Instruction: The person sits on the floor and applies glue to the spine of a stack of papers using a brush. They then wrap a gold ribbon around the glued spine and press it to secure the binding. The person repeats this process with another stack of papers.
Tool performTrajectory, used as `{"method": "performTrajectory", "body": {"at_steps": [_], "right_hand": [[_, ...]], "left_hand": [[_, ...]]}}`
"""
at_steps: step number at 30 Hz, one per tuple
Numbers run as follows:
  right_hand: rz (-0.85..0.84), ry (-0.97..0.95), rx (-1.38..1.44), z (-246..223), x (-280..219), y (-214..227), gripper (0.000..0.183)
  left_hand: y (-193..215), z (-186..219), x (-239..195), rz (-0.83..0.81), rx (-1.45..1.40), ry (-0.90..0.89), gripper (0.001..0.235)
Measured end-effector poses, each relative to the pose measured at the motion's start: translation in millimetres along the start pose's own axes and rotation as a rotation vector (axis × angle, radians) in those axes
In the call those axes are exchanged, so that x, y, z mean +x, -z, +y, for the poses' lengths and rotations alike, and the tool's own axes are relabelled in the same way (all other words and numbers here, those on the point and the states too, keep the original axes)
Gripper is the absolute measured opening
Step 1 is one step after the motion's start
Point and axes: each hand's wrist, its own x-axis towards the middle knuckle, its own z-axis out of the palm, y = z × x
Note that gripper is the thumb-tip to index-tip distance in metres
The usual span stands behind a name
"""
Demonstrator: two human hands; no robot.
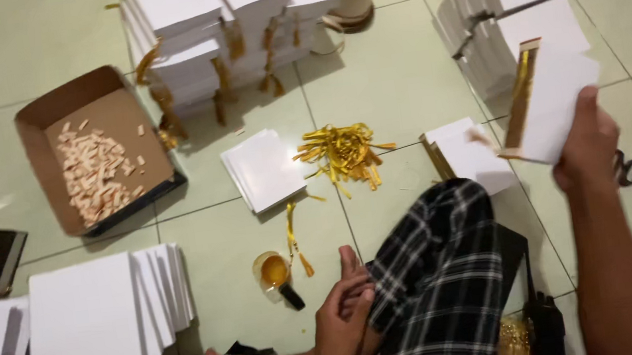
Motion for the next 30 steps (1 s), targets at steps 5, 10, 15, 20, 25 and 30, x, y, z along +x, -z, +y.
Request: {"method": "performTrajectory", "body": {"at_steps": [5,10,15,20,25,30], "right_hand": [[-0.176,-0.107,-0.512,-7.5,30.2,39.9,0.07],[-0.393,-0.195,-0.733,23.6,19.9,27.5,0.065],[-0.337,-0.222,-0.646,70.8,39.7,6.5,0.062],[-0.291,0.021,-0.861,79.8,38.7,2.6,0.05],[-0.241,0.39,-1.118,117.9,58.3,16.4,0.05],[0.044,1.013,-1.078,98.3,96.9,-1.2,0.042]], "left_hand": [[0.8,-38.9,8.6,0.216,-0.013,-0.073,0.026],[-3.8,-34.9,12.3,0.283,-0.114,-0.02,0.024],[-4.1,-39.3,20.5,0.3,-0.028,-0.023,0.023],[-6.2,-27.2,22.2,0.353,-0.047,0.047,0.024],[-6.4,-41.1,32.4,0.353,-0.062,0.065,0.025],[-10.8,-20.3,33.5,0.373,0.001,0.202,0.026]]}}
